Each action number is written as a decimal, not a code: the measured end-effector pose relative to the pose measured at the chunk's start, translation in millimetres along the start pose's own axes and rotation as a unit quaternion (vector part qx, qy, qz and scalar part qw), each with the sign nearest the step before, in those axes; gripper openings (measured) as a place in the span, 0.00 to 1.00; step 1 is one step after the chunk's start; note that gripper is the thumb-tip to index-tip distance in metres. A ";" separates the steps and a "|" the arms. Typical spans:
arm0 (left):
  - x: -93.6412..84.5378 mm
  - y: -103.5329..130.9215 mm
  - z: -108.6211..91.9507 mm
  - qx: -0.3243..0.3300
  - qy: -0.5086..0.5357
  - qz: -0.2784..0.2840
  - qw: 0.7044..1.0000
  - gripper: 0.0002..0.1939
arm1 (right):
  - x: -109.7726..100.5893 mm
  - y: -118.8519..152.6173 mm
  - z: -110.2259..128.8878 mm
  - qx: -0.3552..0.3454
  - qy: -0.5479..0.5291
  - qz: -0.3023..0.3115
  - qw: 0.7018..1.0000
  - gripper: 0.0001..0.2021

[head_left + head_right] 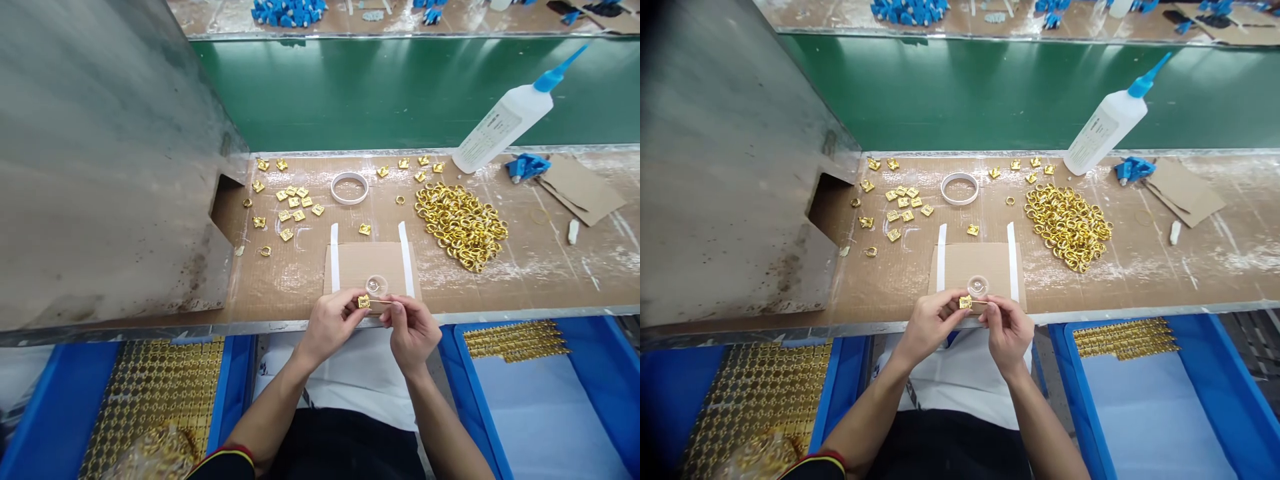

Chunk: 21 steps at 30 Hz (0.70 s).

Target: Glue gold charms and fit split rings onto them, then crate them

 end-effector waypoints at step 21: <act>1.2 1.1 -0.7 0.002 -0.004 0.001 1.000 0.12 | 0.5 1.5 -1.7 -0.023 0.045 0.065 0.997 0.07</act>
Point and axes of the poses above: each hand's wrist, its own y-axis away from the middle knuckle, its own x-axis out of the palm, z = x × y, the point moved 2 cm from there along -y, towards the middle knuckle, and after that the axes turned 12 degrees about -y, right-handed, at the moved point
